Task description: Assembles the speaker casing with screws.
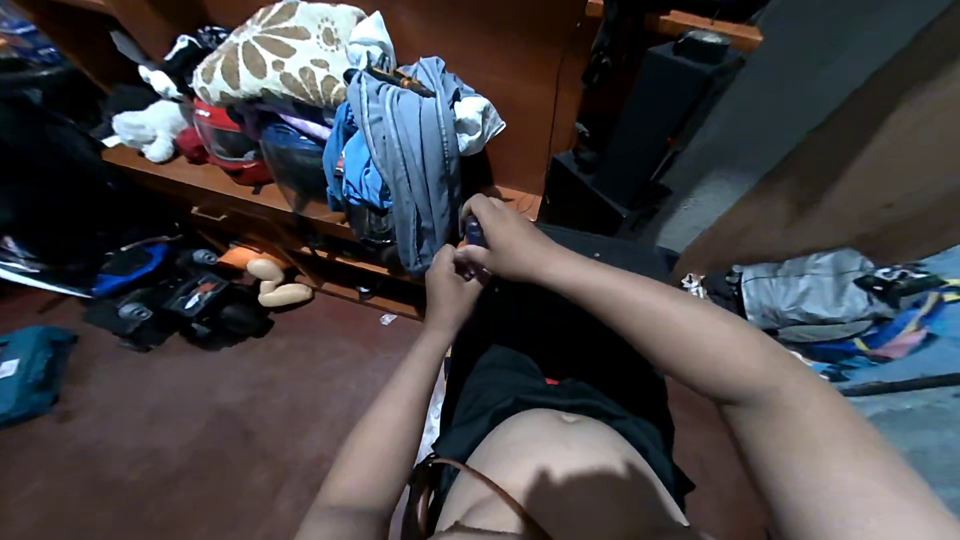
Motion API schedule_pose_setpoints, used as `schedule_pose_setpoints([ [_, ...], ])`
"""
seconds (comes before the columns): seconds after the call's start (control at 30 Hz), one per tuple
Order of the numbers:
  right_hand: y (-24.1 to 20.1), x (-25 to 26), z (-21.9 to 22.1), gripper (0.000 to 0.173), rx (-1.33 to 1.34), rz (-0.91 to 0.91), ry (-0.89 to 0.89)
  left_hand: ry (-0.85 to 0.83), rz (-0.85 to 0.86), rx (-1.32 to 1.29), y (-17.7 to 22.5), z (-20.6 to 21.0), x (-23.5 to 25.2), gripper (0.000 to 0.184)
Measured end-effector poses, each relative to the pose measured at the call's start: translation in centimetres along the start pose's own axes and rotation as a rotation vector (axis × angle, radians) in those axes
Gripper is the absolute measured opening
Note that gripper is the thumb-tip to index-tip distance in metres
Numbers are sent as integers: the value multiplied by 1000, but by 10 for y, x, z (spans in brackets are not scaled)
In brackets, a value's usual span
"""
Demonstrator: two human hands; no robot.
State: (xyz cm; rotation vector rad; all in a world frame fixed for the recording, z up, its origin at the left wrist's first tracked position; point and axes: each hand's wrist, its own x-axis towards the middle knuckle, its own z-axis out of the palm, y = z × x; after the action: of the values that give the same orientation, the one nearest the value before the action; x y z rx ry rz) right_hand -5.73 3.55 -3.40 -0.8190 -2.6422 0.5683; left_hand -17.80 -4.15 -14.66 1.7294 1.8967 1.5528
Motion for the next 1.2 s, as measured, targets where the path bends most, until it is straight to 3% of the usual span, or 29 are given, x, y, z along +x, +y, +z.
schedule_pose_setpoints([
  [0.07, 4, -2, 6, 46, 16, -15, 50, 5, -21, 53, 2, 3, 1, 33],
  [0.2, 20, -5, 6, 50, 133, -187, 76, -209, -102, -78, -3, -14, 5, 48],
  [0.33, 37, -5, 19, 44, 510, -135, -35, -178, -141, -87, -26, -4, -12, 72],
  [0.47, 41, -5, 36, 35, 676, -47, -85, -216, -316, -104, -46, 25, -32, 75],
  [0.57, 32, 5, 29, 33, 826, -125, 96, -239, -331, -143, -56, 31, -37, 80],
  [0.7, 10, 14, -13, 30, 1056, -262, 381, -319, -347, -184, -55, 21, -30, 85],
  [0.83, 3, -2, -67, 25, 968, -310, 617, -366, -434, -303, -47, 17, -2, 73],
  [0.9, 10, -20, -92, 20, 840, -233, 680, -369, -494, -298, -38, 22, 13, 67],
  [0.97, 25, -46, -113, 17, 698, -85, 610, -332, -512, -269, -31, 29, 19, 61],
  [1.07, 61, -89, -127, 29, 440, 234, 461, -222, -369, -264, -35, 34, 7, 52],
  [1.2, 119, -138, -111, 41, 62, 581, 375, -117, -174, -230, -39, 29, -26, 53],
])
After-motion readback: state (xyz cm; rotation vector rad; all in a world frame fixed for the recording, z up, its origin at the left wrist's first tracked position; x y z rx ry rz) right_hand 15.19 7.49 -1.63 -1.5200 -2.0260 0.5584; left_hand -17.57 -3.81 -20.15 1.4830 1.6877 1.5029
